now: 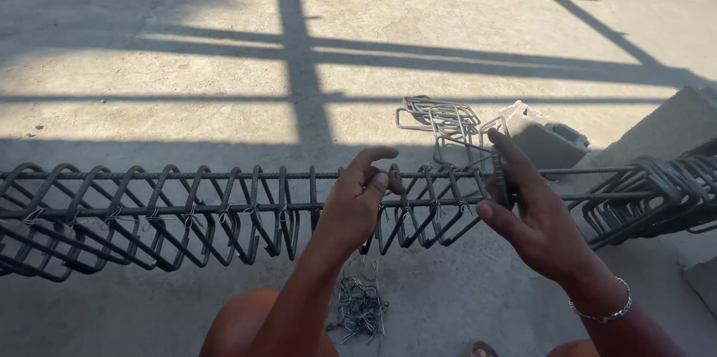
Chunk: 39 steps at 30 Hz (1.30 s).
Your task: Tying steel rebar intersections with wire using a manual twisting tool to assemble a cage
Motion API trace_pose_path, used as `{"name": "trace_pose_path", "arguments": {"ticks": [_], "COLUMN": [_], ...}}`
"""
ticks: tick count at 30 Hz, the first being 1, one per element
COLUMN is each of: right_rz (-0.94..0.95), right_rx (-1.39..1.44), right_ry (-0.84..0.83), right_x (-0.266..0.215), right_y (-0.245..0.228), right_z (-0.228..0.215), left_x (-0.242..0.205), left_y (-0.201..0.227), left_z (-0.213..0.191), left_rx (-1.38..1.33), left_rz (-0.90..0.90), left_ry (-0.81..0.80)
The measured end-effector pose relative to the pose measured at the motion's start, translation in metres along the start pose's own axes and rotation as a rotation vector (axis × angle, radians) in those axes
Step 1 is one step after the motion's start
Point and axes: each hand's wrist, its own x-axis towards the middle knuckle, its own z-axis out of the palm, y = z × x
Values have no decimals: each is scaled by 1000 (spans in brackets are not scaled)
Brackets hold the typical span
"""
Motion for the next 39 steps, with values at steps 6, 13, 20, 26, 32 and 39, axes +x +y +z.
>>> {"name": "trace_pose_path", "arguments": {"ticks": [6,13,20,26,32,39], "right_rz": [-540,-747,-592,-491,-569,-357], "right_rx": [-794,-555,-452,-415,-416,-332], "right_ry": [50,-261,-615,-573,-706,-489], "right_x": [7,25,30,15,64,80], "right_y": [86,107,228,291,215,138], "right_z": [26,71,116,136,91,48], "left_x": [-9,3,37,75,50,40], "left_y": [11,-11,-78,-198,-126,-77], "left_z": [5,-4,-42,-50,-24,-6], "left_rx": [-206,-329,-269,-252,-760,-650], "left_rz": [-54,72,-10,-286,-410,-427], "left_ry": [-36,68,-308,-714,-305,-247]}}
